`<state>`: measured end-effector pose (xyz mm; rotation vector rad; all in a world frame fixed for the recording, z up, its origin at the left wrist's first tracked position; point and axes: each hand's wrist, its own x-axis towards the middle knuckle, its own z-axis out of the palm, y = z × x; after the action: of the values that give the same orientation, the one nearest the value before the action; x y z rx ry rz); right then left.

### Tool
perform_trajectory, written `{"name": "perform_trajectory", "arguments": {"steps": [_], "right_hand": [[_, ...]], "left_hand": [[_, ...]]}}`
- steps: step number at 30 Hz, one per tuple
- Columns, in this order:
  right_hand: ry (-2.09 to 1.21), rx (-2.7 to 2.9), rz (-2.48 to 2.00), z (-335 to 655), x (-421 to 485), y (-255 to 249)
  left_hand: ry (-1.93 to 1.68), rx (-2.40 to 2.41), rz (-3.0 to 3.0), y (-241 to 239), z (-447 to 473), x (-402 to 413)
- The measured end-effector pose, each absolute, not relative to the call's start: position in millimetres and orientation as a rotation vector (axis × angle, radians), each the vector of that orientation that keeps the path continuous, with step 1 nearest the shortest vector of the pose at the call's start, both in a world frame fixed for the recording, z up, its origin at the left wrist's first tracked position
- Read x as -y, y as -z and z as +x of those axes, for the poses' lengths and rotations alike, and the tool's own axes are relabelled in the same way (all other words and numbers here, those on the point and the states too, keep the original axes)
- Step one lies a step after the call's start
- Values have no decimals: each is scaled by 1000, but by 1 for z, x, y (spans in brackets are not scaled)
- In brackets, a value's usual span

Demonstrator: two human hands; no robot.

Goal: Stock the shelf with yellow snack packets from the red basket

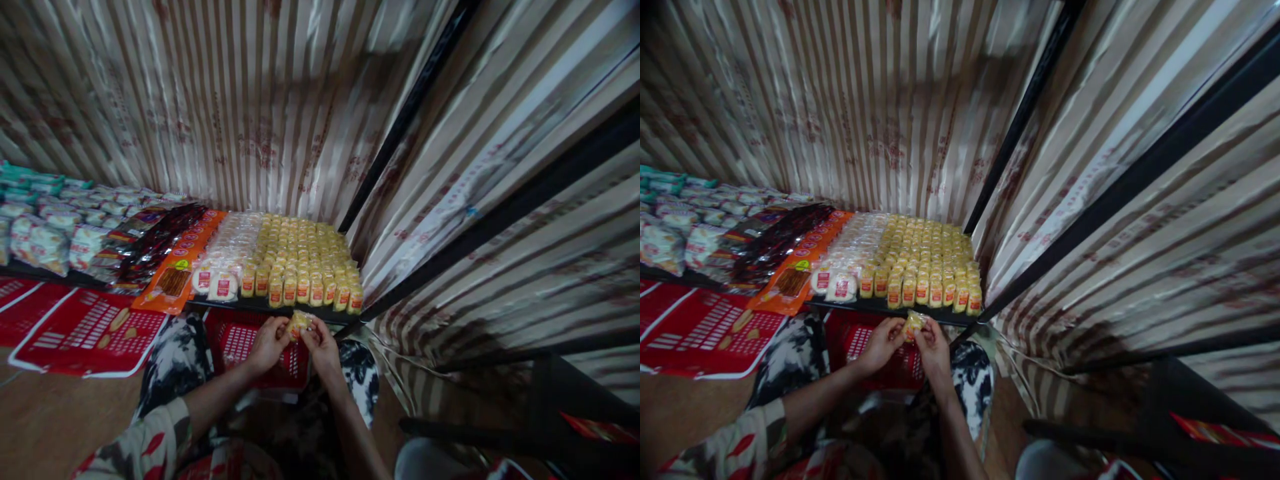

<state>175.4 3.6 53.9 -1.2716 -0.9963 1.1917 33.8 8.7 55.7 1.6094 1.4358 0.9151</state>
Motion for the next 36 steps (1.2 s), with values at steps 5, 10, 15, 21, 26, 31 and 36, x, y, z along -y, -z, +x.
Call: {"name": "perform_trajectory", "arguments": {"steps": [5,10,15,21,26,31,36], "right_hand": [[-1057,1246,-1280,140,-10,-63],[-739,1580,-1310,111,-24,-72],[-544,1710,-1349,106,-37,-58],[-503,1747,-1392,113,-44,-39],[-482,1731,-1379,111,-44,-37],[-499,1680,-1376,109,-43,-40],[-492,1677,-1359,109,-44,-39]], "left_hand": [[-1115,-1565,1516,-52,7,-9],[-1095,-1821,1478,-61,-18,-24],[-1055,-1938,1446,-65,-23,-43],[-1077,-1903,1449,-57,-17,-53],[-1083,-1939,1511,-53,-16,-56],[-1109,-1999,1510,-54,-15,-54],[-1116,-1927,1525,-55,-15,-58]]}}
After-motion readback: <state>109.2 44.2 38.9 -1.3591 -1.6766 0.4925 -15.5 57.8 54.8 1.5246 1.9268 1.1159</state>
